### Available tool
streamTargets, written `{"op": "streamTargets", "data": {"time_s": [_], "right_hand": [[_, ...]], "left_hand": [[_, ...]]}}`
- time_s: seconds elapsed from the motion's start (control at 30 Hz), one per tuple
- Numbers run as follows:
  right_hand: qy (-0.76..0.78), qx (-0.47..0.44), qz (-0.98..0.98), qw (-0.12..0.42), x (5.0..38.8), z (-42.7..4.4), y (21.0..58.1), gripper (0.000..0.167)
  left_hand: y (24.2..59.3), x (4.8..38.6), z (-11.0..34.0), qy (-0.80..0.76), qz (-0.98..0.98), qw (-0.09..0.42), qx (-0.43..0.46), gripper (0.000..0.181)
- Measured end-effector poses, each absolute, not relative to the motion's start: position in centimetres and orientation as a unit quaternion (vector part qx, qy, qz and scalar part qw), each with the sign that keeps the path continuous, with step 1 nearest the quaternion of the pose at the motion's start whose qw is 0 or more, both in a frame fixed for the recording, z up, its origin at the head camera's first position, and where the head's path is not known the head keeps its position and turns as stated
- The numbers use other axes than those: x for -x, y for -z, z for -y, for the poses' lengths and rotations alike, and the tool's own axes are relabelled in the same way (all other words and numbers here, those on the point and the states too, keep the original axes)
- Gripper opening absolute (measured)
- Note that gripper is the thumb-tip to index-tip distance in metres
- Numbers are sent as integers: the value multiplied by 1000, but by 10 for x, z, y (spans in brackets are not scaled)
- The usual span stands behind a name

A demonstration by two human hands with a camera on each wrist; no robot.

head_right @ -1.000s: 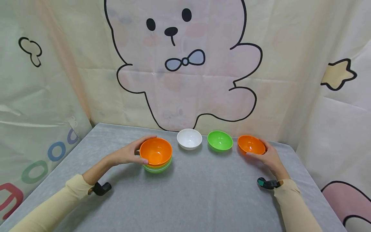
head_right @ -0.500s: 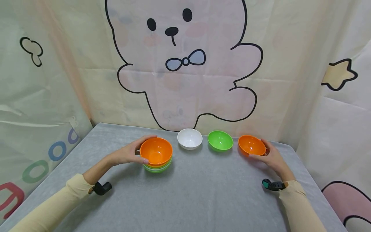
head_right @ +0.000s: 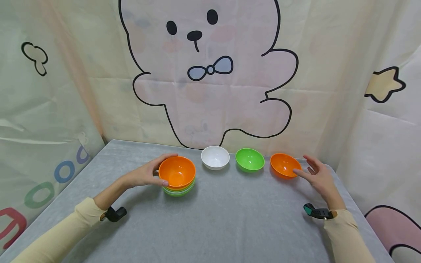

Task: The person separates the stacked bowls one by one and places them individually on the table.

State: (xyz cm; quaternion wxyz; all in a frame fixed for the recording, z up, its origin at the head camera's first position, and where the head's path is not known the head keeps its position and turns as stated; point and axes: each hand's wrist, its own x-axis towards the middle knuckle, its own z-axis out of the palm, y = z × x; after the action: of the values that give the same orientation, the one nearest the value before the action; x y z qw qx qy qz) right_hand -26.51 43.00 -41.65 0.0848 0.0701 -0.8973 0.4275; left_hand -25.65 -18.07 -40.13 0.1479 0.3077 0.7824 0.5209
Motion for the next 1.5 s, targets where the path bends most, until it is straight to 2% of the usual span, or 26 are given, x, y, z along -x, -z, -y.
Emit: {"op": "streamTargets", "data": {"time_s": [0.43,0.63,0.83,1.5], "right_hand": [[-440,-66,879,172,254,-409,400,63],[-460,-95,863,185,253,-393,400,51],[-453,-111,866,181,253,-377,397,47],[-528,-220,812,119,269,-327,400,44]], "left_hand": [[401,256,181,-522,-782,147,-309,89],[399,255,180,-519,-783,146,-309,89],[400,255,180,-521,-782,146,-310,90],[402,258,180,-521,-782,150,-307,91]]}}
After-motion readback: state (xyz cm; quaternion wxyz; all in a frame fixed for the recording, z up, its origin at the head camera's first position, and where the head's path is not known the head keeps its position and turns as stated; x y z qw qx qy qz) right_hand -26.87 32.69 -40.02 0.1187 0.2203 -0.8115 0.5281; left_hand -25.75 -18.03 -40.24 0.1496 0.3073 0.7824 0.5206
